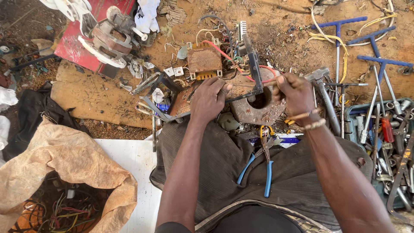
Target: The person sits on the ground and disassembles an electronic device, using a screwdriver to remove screws and pliers to cut wires. They separate the casing from the internal components and manipulate the wires and circuit board.
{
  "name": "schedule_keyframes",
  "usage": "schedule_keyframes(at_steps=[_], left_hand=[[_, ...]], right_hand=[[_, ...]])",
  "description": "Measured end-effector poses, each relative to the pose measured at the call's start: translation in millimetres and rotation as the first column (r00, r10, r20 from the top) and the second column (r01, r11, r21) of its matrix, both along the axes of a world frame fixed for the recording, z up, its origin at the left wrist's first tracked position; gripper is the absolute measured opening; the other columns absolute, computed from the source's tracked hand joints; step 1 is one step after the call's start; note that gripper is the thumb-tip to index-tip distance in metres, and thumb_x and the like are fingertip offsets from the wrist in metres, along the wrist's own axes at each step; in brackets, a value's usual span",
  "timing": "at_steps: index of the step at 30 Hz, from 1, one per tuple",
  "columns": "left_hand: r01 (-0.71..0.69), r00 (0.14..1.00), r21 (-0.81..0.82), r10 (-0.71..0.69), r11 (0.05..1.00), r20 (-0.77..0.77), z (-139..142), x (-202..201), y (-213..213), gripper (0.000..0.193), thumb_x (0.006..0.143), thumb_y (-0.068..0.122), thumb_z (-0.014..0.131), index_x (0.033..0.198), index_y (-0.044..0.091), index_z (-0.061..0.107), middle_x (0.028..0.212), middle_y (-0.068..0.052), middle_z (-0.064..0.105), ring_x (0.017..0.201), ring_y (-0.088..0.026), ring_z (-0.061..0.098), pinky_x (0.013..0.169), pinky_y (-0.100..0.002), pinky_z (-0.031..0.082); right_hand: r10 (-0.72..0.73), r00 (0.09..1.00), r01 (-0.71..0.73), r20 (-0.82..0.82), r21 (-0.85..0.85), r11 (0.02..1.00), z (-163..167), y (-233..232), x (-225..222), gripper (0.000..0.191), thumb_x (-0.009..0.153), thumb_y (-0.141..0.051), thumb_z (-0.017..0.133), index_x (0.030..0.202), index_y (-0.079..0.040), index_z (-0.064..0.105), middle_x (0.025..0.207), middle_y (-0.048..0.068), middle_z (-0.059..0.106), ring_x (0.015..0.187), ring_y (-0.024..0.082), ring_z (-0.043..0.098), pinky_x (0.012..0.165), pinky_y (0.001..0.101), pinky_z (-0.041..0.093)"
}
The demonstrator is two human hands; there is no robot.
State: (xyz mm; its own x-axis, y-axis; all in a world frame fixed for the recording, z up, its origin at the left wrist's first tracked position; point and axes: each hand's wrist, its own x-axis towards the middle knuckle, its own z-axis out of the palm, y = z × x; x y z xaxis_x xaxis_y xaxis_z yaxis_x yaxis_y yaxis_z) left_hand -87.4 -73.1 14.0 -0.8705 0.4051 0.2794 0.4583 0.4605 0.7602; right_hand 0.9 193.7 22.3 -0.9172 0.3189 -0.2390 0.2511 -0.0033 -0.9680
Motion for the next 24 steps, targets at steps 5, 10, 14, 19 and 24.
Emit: schedule_keyframes(at_steps=[5,10,14,19,24], left_hand=[[0.007,0.997,-0.074,-0.012,0.997,-0.075,-8,-3,-15,0.031,0.088,0.034,0.077,0.091,0.004,0.071,0.089,-0.012,0.072,0.091,-0.031,0.070,0.083,-0.046,0.054],[-0.032,0.997,-0.248,0.047,0.968,0.054,-5,-20,-67,0.017,0.088,0.027,0.074,0.087,0.011,0.070,0.093,-0.006,0.072,0.081,-0.019,0.069,0.070,-0.038,0.057],[-0.233,0.899,-0.341,0.068,0.911,-0.433,12,-22,-85,0.015,0.092,0.023,0.073,0.083,0.013,0.067,0.081,-0.001,0.064,0.073,-0.015,0.062,0.063,-0.037,0.051],[-0.200,0.919,-0.130,0.140,0.971,-0.368,35,-42,-62,0.032,0.100,0.036,0.073,0.078,0.013,0.067,0.063,0.002,0.056,0.059,-0.010,0.051,0.055,-0.032,0.042],[-0.157,0.975,-0.364,0.202,0.918,0.089,60,-14,-67,0.034,0.101,0.036,0.064,0.079,0.012,0.068,0.062,-0.002,0.060,0.050,-0.015,0.052,0.045,-0.034,0.039]], right_hand=[[0.211,0.951,0.033,-0.227,0.751,0.659,26,-10,23,0.023,0.111,-0.019,0.058,0.111,-0.002,0.074,0.096,0.012,0.076,0.083,0.016,0.074,0.066,0.0283,0.060],[-0.056,0.984,0.143,-0.169,0.562,0.815,15,-16,33,0.024,0.113,-0.021,0.057,0.112,-0.004,0.074,0.092,0.010,0.076,0.081,0.016,0.073,0.071,0.0305,0.061],[-0.050,0.980,0.147,-0.191,0.538,0.830,6,-13,38,0.024,0.112,-0.021,0.057,0.114,-0.003,0.073,0.092,0.010,0.076,0.080,0.016,0.073,0.068,0.0307,0.060],[-0.051,0.991,0.121,-0.126,0.650,0.750,4,-11,44,0.028,0.114,-0.023,0.056,0.107,-0.003,0.073,0.092,0.011,0.076,0.079,0.016,0.072,0.067,0.0325,0.059],[-0.081,0.996,0.080,-0.030,0.675,0.733,1,-9,41,0.030,0.113,-0.029,0.057,0.105,-0.006,0.073,0.087,0.010,0.076,0.077,0.016,0.073,0.064,0.0343,0.057]])
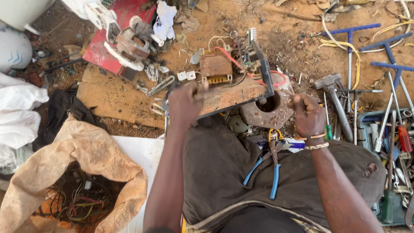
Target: The person sits on the ground and disassembles an electronic device, using a screwdriver to remove screws and pliers to cut wires. They separate the casing from the internal components and manipulate the wires and circuit board.
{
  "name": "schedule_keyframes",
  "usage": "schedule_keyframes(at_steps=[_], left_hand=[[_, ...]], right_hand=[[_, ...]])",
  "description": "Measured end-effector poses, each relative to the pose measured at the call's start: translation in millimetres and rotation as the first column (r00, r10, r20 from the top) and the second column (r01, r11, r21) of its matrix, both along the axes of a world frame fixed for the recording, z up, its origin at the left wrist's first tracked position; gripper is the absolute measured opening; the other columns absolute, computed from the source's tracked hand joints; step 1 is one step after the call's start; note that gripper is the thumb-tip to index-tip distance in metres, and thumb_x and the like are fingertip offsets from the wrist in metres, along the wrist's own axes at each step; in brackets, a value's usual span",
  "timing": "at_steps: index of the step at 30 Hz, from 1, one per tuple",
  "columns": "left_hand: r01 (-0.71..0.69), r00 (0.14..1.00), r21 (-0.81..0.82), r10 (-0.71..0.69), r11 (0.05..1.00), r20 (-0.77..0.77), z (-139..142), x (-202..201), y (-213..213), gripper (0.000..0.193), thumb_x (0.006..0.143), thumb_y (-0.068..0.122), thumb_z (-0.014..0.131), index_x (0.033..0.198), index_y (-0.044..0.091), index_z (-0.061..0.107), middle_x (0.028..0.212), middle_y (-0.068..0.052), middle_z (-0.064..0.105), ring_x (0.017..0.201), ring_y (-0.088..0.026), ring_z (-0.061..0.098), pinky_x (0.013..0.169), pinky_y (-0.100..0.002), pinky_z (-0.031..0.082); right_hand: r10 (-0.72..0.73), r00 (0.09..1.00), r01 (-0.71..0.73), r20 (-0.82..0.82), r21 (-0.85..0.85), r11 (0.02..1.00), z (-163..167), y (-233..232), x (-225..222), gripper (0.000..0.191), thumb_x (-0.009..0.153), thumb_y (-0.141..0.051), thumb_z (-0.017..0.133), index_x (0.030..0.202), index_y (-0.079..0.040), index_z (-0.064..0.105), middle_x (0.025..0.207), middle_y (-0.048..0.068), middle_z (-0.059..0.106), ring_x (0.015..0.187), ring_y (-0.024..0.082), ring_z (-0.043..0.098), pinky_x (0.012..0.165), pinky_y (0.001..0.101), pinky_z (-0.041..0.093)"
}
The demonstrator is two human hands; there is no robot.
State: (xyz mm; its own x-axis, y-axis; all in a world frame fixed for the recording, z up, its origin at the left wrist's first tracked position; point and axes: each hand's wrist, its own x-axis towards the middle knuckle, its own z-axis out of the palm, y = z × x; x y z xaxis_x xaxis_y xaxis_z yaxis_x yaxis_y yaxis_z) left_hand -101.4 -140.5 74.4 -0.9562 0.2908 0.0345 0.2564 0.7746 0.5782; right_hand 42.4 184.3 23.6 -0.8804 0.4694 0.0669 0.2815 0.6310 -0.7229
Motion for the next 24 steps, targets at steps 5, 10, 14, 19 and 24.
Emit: schedule_keyframes(at_steps=[5,10,14,19,24], left_hand=[[0.121,0.989,0.240,-0.095,0.963,-0.117,46,117,22,0.031,0.098,0.036,0.066,0.082,0.009,0.071,0.066,-0.014,0.065,0.054,-0.033,0.063,0.048,-0.045,0.048],[0.150,0.963,0.467,-0.236,0.871,0.131,63,171,69,0.031,0.102,0.031,0.064,0.089,0.004,0.057,0.069,-0.014,0.066,0.058,-0.032,0.068,0.053,-0.044,0.053],[0.263,0.946,0.480,-0.321,0.837,0.042,41,179,81,0.031,0.105,0.028,0.063,0.095,0.000,0.055,0.075,-0.014,0.068,0.065,-0.035,0.069,0.058,-0.046,0.054],[0.418,0.902,0.343,-0.429,0.841,-0.049,21,174,75,0.034,0.094,0.031,0.070,0.101,-0.001,0.060,0.087,-0.020,0.068,0.086,-0.041,0.067,0.079,-0.054,0.052],[0.314,0.943,0.457,-0.330,0.832,-0.046,12,133,32,0.024,0.086,0.022,0.066,0.099,0.002,0.070,0.105,-0.018,0.068,0.103,-0.037,0.063,0.094,-0.050,0.050]], right_hand=[[0.021,0.999,-0.026,-0.048,-0.109,0.994,-4,5,-5,0.034,0.112,-0.035,0.059,0.104,-0.006,0.074,0.095,0.009,0.076,0.086,0.015,0.073,0.075,0.0333,0.062],[0.023,0.999,-0.032,-0.041,-0.214,0.976,2,2,-10,0.034,0.112,-0.034,0.058,0.110,-0.002,0.071,0.100,0.012,0.071,0.086,0.019,0.071,0.075,0.0375,0.059],[-0.022,1.000,0.023,-0.011,0.063,0.998,19,-15,-5,0.040,0.112,-0.034,0.055,0.132,-0.002,0.066,0.125,0.020,0.063,0.100,0.025,0.065,0.084,0.0403,0.056],[0.050,0.940,-0.003,-0.338,0.137,0.991,26,-38,28,0.043,0.114,-0.038,0.056,0.137,-0.002,0.060,0.136,0.020,0.059,0.116,0.027,0.063,0.097,0.0389,0.054],[-0.087,0.993,0.103,-0.078,0.228,0.968,7,17,63,0.031,0.108,-0.030,0.066,0.123,-0.003,0.070,0.117,0.017,0.070,0.103,0.028,0.068,0.087,0.0370,0.055]])
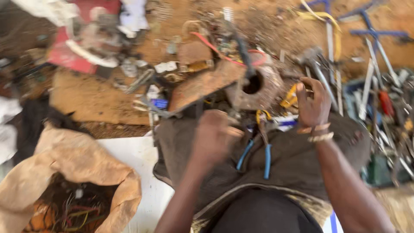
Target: The person sits on the ground and disassembles an electronic device, using a screwdriver to remove screws and pliers to cut wires. They separate the casing from the internal components and manipulate the wires and circuit board.
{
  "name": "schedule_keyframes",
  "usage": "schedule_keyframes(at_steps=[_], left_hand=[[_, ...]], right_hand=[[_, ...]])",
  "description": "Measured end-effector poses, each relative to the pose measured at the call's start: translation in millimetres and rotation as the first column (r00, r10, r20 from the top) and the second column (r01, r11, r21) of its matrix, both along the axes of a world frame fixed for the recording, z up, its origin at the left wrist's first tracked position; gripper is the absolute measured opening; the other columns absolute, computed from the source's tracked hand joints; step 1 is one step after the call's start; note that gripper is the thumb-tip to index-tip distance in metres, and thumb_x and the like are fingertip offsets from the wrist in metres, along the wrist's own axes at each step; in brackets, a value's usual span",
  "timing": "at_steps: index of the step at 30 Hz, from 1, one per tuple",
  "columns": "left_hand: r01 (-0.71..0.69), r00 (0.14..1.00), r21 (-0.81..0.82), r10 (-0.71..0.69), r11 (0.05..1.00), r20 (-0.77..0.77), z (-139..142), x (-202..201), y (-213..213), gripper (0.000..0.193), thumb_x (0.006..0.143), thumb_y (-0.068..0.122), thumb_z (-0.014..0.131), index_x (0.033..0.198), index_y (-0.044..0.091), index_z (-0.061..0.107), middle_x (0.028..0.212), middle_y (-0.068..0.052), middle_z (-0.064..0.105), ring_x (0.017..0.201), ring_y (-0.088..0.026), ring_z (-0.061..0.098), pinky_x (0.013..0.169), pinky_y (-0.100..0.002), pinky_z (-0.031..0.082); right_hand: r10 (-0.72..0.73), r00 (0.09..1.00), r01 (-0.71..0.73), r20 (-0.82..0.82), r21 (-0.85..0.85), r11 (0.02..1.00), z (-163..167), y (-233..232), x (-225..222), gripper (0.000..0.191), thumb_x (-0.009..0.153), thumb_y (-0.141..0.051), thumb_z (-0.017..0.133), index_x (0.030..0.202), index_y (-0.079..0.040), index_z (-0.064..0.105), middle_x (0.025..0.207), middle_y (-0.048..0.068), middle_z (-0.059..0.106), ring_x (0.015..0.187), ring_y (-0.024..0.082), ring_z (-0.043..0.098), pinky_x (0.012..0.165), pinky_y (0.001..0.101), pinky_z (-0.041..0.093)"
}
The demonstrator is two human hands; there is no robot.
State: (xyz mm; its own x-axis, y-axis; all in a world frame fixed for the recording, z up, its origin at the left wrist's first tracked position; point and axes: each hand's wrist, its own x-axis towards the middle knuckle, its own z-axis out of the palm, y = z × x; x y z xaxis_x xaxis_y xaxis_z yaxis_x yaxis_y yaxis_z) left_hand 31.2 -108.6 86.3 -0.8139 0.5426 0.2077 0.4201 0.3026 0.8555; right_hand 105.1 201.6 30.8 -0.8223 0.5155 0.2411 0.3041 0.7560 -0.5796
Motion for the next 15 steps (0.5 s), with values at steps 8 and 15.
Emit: schedule_keyframes(at_steps=[8,15], left_hand=[[-0.456,0.737,-0.338,0.562,0.823,0.376,-15,-51,-21,0.025,0.106,0.028,0.051,0.114,0.008,0.065,0.099,-0.008,0.064,0.088,-0.027,0.066,0.077,-0.043,0.055],[-0.050,0.970,-0.260,0.110,0.964,0.219,-58,-133,42,0.032,0.098,0.032,0.065,0.112,0.004,0.072,0.105,-0.014,0.073,0.097,-0.029,0.069,0.087,-0.044,0.052]], right_hand=[[-0.105,0.935,0.079,0.339,0.089,0.993,-5,67,71,0.019,0.098,-0.023,0.067,0.108,-0.011,0.077,0.103,0.014,0.076,0.088,0.030,0.072,0.077,0.0420,0.057],[0.160,0.496,-0.259,0.854,-0.031,0.965,-48,-49,50,0.040,0.093,-0.048,0.063,0.111,-0.014,0.072,0.104,0.017,0.074,0.094,0.035,0.072,0.083,0.0488,0.058]])
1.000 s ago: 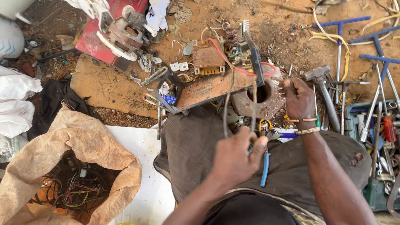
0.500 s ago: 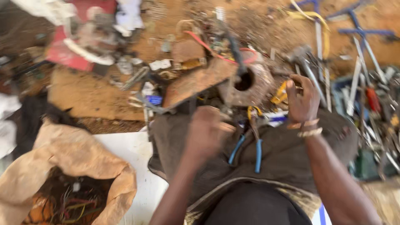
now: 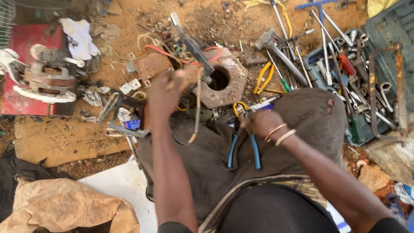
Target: The person sits on the ground and disassembles an electronic device, using a screwdriver to remove screws and pliers to cut wires. They separate the casing from the internal components and manipulate the wires and circuit board.
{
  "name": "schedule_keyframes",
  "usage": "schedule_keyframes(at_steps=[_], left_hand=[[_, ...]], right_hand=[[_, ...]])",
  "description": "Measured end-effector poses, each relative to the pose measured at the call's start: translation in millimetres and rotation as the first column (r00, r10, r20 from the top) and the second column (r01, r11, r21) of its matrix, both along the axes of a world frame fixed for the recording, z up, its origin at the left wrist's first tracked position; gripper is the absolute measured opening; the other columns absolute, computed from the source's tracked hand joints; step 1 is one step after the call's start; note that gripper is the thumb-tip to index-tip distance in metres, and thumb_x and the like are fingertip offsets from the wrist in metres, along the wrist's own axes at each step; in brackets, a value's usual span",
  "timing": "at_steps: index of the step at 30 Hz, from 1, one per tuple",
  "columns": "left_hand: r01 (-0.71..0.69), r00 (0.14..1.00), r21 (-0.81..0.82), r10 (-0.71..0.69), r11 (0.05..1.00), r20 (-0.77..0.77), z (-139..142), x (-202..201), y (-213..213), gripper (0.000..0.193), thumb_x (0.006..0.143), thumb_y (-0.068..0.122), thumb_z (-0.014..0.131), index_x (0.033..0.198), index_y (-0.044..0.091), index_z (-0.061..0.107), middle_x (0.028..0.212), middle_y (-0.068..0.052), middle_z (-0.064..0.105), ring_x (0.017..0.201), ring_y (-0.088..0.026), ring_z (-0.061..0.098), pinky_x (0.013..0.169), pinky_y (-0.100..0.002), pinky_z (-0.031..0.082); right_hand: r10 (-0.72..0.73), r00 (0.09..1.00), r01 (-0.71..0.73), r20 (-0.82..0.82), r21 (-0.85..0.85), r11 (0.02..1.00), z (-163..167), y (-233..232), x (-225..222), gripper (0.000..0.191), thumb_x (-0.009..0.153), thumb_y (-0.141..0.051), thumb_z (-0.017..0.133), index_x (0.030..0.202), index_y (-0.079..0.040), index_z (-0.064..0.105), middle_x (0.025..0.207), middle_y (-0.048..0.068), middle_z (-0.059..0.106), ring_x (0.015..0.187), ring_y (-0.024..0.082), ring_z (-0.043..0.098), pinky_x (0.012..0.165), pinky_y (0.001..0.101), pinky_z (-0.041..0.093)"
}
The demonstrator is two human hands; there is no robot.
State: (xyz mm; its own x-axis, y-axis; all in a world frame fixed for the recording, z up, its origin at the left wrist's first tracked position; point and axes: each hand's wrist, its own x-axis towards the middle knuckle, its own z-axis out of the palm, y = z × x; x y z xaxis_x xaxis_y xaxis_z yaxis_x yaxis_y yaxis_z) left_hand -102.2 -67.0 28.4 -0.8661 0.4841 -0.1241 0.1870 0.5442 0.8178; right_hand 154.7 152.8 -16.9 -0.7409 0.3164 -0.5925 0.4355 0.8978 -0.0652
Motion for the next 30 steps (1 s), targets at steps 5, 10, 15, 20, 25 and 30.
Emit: schedule_keyframes(at_steps=[5,10,15,20,25,30], left_hand=[[-0.013,0.991,0.052,0.020,0.999,-0.131,-31,8,8,0.036,0.087,0.025,0.072,0.117,0.006,0.066,0.107,-0.019,0.074,0.101,-0.040,0.068,0.086,-0.049,0.051],[-0.026,0.981,0.090,0.042,0.996,-0.188,-50,-1,2,0.024,0.092,0.020,0.066,0.114,0.014,0.073,0.107,-0.019,0.075,0.102,-0.038,0.070,0.088,-0.047,0.053],[-0.043,0.998,0.118,0.049,0.992,-0.048,-43,0,0,0.027,0.093,0.023,0.065,0.116,0.009,0.072,0.103,-0.023,0.074,0.099,-0.041,0.070,0.087,-0.049,0.052],[-0.085,0.990,0.112,0.070,0.990,0.125,-22,4,-6,0.036,0.092,0.031,0.066,0.118,0.008,0.072,0.098,-0.022,0.074,0.095,-0.038,0.073,0.087,-0.048,0.052],[-0.164,0.986,0.172,0.157,0.971,0.057,-17,1,-9,0.039,0.090,0.034,0.071,0.116,0.005,0.075,0.106,-0.022,0.074,0.098,-0.039,0.072,0.086,-0.046,0.054],[-0.162,0.985,0.266,0.141,0.950,0.095,-24,4,-9,0.033,0.092,0.033,0.066,0.115,0.010,0.076,0.104,-0.019,0.076,0.093,-0.036,0.074,0.084,-0.046,0.055]], right_hand=[[0.029,0.990,-0.024,-0.135,0.036,0.999,-12,-61,5,0.072,0.080,-0.061,0.073,0.130,-0.010,0.058,0.139,0.024,0.053,0.117,0.046,0.058,0.091,0.0523,0.052],[-0.090,0.994,0.086,0.067,0.060,0.995,-10,-52,23,0.074,0.084,-0.038,0.070,0.150,-0.023,0.040,0.127,0.019,0.061,0.119,0.041,0.058,0.098,0.0490,0.052],[0.031,0.984,-0.024,-0.173,0.044,0.999,-9,-44,30,0.059,0.079,-0.010,0.063,0.136,-0.012,0.049,0.110,0.022,0.067,0.101,0.042,0.067,0.089,0.0512,0.053],[-0.181,0.983,0.183,0.025,-0.095,0.979,46,-29,24,0.047,0.084,-0.016,0.069,0.128,-0.017,0.054,0.099,0.013,0.068,0.087,0.030,0.071,0.076,0.0430,0.062],[-0.444,0.764,0.124,-0.468,-0.568,0.813,143,-14,38,0.061,0.079,-0.018,0.073,0.132,-0.007,0.045,0.113,0.021,0.061,0.098,0.032,0.062,0.075,0.0433,0.056],[-0.531,0.834,0.037,0.150,-0.976,-0.217,147,-61,11,0.084,0.085,-0.023,0.075,0.153,-0.013,0.026,0.138,0.029,0.049,0.127,0.042,0.048,0.088,0.0464,0.049]])
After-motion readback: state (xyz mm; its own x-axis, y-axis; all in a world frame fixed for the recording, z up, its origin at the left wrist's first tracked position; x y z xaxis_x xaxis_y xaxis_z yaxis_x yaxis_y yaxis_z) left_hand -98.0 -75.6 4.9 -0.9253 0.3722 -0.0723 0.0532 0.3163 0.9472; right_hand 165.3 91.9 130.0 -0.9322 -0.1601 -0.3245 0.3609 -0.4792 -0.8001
